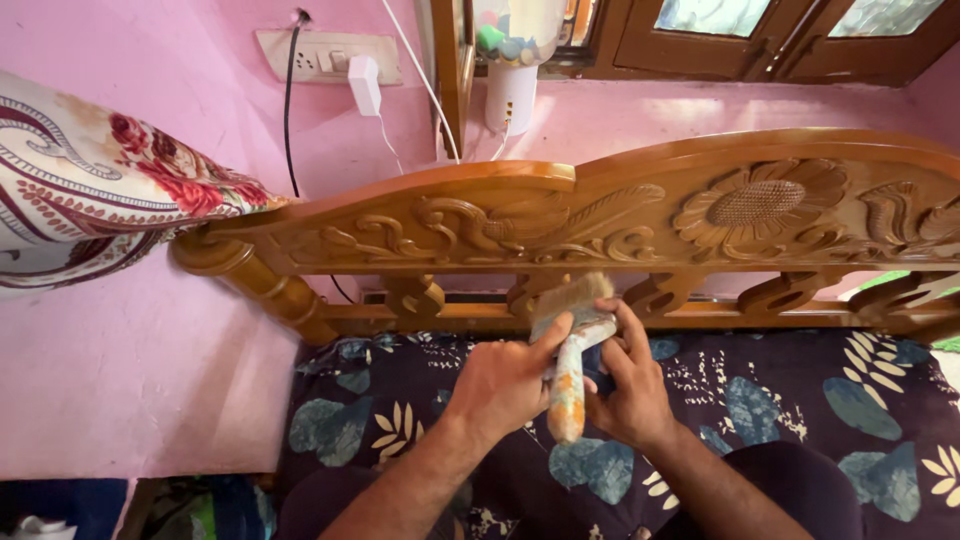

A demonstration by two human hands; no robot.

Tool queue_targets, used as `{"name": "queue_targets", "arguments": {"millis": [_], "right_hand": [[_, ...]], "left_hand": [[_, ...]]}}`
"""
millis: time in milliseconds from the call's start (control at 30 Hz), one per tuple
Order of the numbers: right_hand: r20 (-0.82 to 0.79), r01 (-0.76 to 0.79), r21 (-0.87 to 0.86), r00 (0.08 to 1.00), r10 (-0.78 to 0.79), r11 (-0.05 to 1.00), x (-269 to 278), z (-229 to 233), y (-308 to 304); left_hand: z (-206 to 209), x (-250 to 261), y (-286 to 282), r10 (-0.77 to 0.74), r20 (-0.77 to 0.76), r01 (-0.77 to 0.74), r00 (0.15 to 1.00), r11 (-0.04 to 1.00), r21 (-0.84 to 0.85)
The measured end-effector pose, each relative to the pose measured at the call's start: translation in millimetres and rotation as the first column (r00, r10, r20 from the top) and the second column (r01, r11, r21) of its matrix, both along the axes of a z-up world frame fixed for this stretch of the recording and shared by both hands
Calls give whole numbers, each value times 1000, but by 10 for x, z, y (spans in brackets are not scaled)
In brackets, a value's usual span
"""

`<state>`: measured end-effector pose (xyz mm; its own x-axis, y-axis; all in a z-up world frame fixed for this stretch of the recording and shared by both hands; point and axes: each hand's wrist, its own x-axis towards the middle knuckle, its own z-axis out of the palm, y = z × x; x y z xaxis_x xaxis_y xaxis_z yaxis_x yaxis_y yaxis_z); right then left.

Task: The person wipes a decorative wooden headboard with a cloth and cleans the intricate carvings using a large brush.

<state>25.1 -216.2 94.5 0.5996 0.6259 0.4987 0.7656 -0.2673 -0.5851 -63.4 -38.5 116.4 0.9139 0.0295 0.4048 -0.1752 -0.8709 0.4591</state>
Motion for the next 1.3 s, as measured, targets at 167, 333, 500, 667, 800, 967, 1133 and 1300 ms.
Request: {"name": "queue_targets", "arguments": {"millis": [167,333,500,667,800,967,1133,1300], "right_hand": [[72,-78,-86,994,85,993,44,0,-22],[92,-77,-152,992,92,985,30,-47,-8],[104,-53,-146,992,68,988,98,-87,30],[57,118,64,991,-122,991,76,80,25],[-40,109,116,994,-105,987,70,137,55],[-54,93,42,994,-91,995,24,96,70],[-34,95,78,995,-93,992,40,124,23],[-105,196,59,976,-189,979,58,65,-42]], "left_hand": [[88,-25,153,-22,78,11,997,989,146],[219,-57,143,-76,117,64,990,992,106],[144,37,230,-69,145,74,987,997,-29],[248,-18,454,186,371,-158,910,982,-105],[373,-14,566,249,442,-273,862,962,-9],[358,-32,706,138,495,-262,858,946,189],[288,-106,917,232,493,-344,839,927,149],[356,-274,949,315,517,-393,796,918,47]]}}
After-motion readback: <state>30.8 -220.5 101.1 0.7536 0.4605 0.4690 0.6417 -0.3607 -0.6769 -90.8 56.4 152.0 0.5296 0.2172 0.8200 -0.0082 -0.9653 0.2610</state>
